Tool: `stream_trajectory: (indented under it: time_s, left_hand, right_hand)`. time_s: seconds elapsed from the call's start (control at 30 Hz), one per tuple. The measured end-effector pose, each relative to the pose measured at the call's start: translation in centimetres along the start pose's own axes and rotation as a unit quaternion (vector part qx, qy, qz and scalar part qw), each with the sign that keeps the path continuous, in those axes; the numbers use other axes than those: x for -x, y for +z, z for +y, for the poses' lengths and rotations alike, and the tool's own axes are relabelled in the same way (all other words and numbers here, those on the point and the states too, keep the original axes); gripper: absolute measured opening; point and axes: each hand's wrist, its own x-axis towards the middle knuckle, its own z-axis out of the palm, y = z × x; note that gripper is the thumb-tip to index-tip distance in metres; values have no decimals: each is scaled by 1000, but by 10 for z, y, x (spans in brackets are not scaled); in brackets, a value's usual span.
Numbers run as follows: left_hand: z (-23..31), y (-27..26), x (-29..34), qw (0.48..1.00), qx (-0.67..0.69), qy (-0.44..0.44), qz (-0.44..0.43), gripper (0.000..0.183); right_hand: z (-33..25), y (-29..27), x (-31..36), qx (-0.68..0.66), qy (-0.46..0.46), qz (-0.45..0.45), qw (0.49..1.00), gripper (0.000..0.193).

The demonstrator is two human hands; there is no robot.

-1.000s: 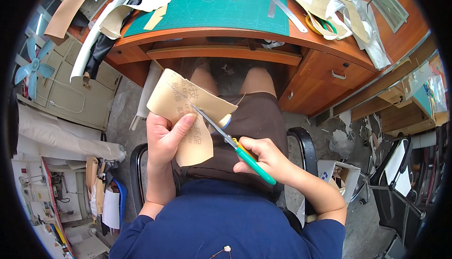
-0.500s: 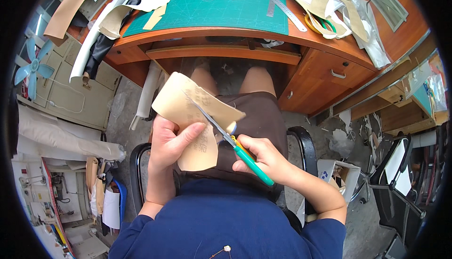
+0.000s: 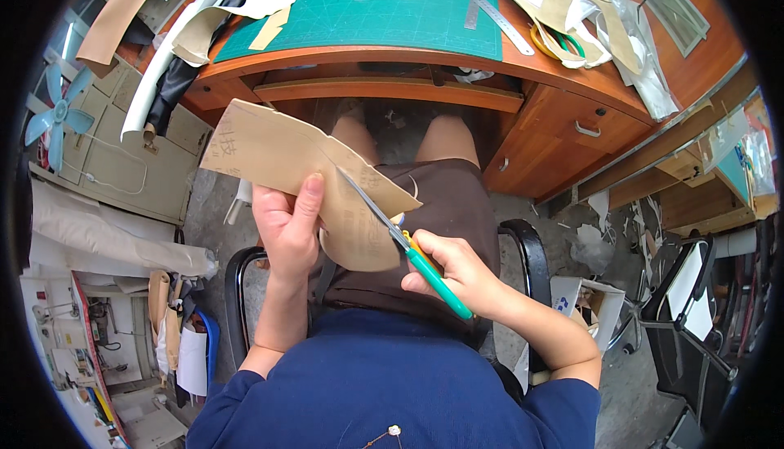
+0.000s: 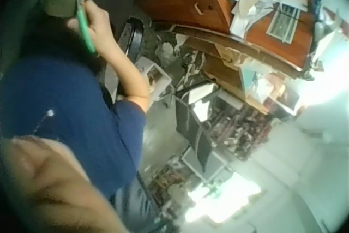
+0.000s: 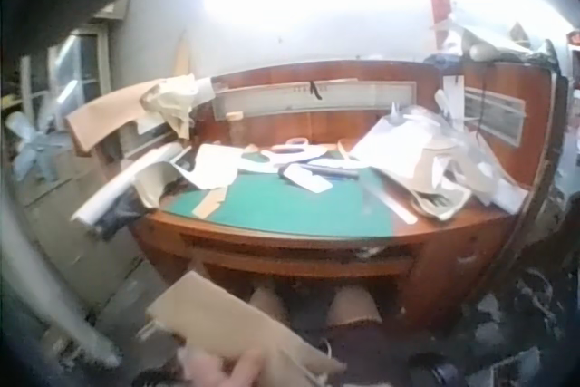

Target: Cutting out specific shoe pattern shapes from leather material using scissors.

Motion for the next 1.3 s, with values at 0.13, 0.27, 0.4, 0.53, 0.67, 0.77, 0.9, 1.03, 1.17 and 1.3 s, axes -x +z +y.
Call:
stream_trajectory:
  time_s: [0.13, 0.27, 0.4, 0.53, 0.67, 0.77, 0.9, 1.03, 1.17, 1.3]
  left_hand:
    - [1, 7, 5, 1000, -23, 3, -17, 23]
    - [2, 6, 6, 1000, -16, -2, -10, 24]
    - [1, 5, 7, 1000, -8, -9, -15, 25]
    - [0, 8, 13, 998, -29, -23, -53, 24]
    - [3, 11, 15, 997, -25, -40, -55, 21]
    - [-1, 7, 15, 997, -15, -49, -62, 25]
    - [2, 7, 13, 994, 3, -80, -79, 23]
    - [2, 13, 6, 998, 38, -12, -45, 21]
    - [0, 9, 4, 1000, 23, 16, -12, 15]
    - [2, 6, 7, 999, -13, 20, -46, 14]
  right_hand:
    - [5, 4, -2, -18, -69, 38, 997, 41]
    - [2, -2, 1, 15, -34, 5, 999, 42]
    - [4, -5, 4, 64, -48, 1, 997, 42]
    - [4, 5, -2, -22, -58, 39, 997, 42]
    - [5, 4, -1, -18, -76, 45, 996, 41]
    - [7, 2, 3, -13, -33, 46, 998, 42]
    - [-3, 3, 2, -28, -17, 54, 998, 43]
    - [-4, -1, 2, 13, -13, 38, 999, 43]
    - [-4, 0, 1, 11, -5, 23, 1000, 43]
    - [2, 1, -1, 0, -49, 40, 998, 42]
